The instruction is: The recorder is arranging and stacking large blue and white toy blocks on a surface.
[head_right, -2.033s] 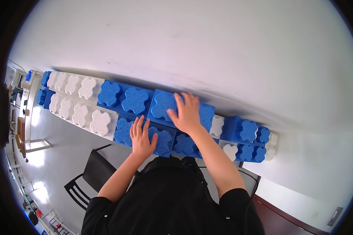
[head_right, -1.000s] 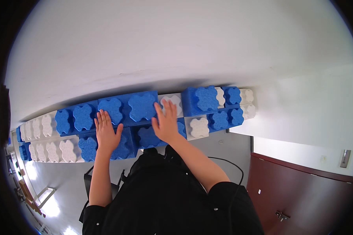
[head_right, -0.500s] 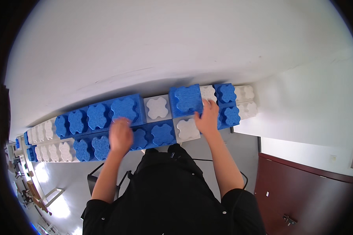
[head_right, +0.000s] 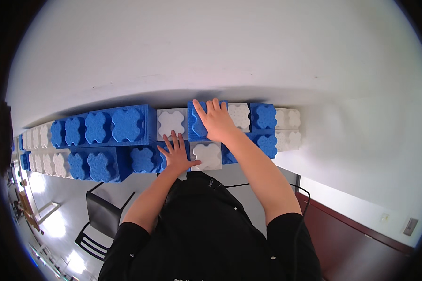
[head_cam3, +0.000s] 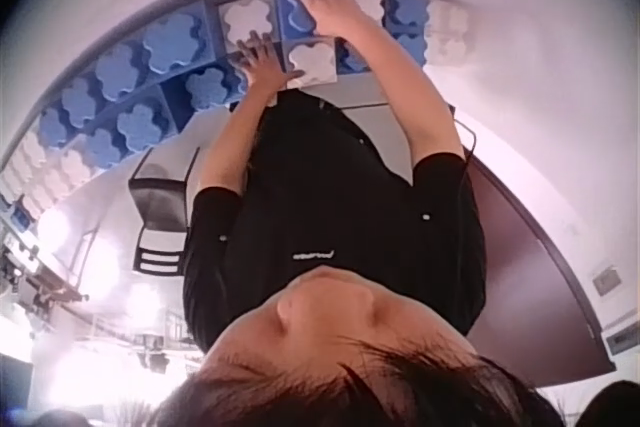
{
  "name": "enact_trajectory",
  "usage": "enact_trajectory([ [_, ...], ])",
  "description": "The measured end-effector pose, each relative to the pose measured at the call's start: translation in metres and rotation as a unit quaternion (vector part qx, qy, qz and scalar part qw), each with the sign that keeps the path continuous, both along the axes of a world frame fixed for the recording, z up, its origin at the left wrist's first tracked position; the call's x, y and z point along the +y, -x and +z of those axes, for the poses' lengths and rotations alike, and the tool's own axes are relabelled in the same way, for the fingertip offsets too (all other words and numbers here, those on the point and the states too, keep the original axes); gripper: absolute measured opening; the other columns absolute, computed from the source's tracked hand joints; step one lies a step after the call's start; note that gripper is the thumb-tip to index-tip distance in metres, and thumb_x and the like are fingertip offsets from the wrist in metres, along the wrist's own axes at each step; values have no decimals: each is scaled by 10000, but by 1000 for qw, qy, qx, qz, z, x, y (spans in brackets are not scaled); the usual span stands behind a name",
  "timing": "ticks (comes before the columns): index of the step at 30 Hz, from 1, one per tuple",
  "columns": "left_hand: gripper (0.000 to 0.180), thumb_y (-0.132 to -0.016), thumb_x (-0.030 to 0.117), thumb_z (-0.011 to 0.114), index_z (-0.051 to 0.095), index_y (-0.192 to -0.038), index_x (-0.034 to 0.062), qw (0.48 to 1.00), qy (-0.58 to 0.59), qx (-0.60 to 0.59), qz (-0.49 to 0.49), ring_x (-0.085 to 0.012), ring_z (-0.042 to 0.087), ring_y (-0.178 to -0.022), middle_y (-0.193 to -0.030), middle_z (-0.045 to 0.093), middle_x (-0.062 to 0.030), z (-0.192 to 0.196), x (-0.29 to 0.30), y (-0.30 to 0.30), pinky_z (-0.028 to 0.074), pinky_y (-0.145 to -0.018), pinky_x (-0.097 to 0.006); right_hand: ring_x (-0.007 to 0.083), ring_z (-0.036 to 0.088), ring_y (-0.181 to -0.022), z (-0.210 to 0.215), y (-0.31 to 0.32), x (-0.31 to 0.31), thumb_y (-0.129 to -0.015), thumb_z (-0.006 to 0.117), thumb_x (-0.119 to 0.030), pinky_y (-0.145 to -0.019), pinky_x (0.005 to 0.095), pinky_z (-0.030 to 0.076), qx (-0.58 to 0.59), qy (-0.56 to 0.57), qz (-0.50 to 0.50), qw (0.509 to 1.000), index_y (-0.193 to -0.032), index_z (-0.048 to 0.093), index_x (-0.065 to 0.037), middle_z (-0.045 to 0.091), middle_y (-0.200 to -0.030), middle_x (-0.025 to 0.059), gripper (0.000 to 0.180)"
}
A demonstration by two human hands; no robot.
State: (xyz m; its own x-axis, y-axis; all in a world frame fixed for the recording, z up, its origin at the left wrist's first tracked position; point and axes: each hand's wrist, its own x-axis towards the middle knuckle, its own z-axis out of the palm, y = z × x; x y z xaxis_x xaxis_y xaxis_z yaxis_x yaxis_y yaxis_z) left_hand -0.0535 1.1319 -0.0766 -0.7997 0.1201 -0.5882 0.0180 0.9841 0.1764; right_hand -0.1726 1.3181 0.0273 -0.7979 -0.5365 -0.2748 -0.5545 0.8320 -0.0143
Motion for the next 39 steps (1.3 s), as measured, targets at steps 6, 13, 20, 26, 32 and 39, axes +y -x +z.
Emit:
enact_trajectory([
  [6, 1475, -675, 800, 783, 68, -1678, -10, 999, 18, -37, 7, -617, -134, -1543, -1738, -112, -281, 11, 8, 7, 129, -1100, -874, 409, 504, -1265, 9, -3, -1, -608, 955, -212, -1035, 520, 435, -2, 13, 12, 1000, -1633, 308, -75, 554, -1309, 246, 1221],
  [13, 1466, -674, 776, 797, 70, -1681, -2, 999, 9, -36, 19, -610, -161, -1541, -1737, -127, -280, 9, 8, 6, 91, -1104, -876, 414, 501, -1263, 84, -1, -3, -617, 916, -155, -1046, 532, 421, 19, 40, 12, 999, -1610, 351, -83, 553, -1291, 236, 1145],
  [20, 1529, -656, 785, 802, 2, -1665, -41, 999, -11, -37, 15, -617, -187, -1530, -1725, -168, -289, -3, 3, 3, 62, -1089, -889, 434, 506, -1238, 158, -46, 41, -607, 919, -176, -1031, 532, 423, 57, 115, -141, 982, -1601, 334, -46, 557, -1271, 241, 1160],
  [26, 1235, -779, 634, 814, 71, -1711, 310, 998, -39, -46, -33, -617, -121, -1546, -1745, -124, -250, 11, 17, 2, 58, -1068, -911, 483, 475, -1276, 118, -166, 120, -607, 956, -311, -1098, 570, 399, 87, 93, -489, 863, -1631, 225, -17, 523, -1331, 292, 1293],
  [32, 865, -979, 460, 673, 150, -1667, 477, 967, -118, 22, -223, -443, 241, -1581, -1761, 169, -132, -37, 14, -6, 91, -1107, -888, 487, 473, -1293, 94, -238, 169, -628, 962, -398, -1109, 567, 412, 59, -10, -684, 727, -1649, 165, -27, 512, -1362, 319, 1347],
  [39, 823, -1008, 440, 640, 147, -1666, 483, 977, -66, -39, -201, -393, 363, -1528, -1698, 316, -160, -13, 14, -3, 100, -1119, -877, 488, 490, -1289, 73, -216, 255, -627, 959, -413, -1104, 565, 424, 99, -36, -702, 704, -1646, 172, -35, 516, -1365, 319, 1341],
])
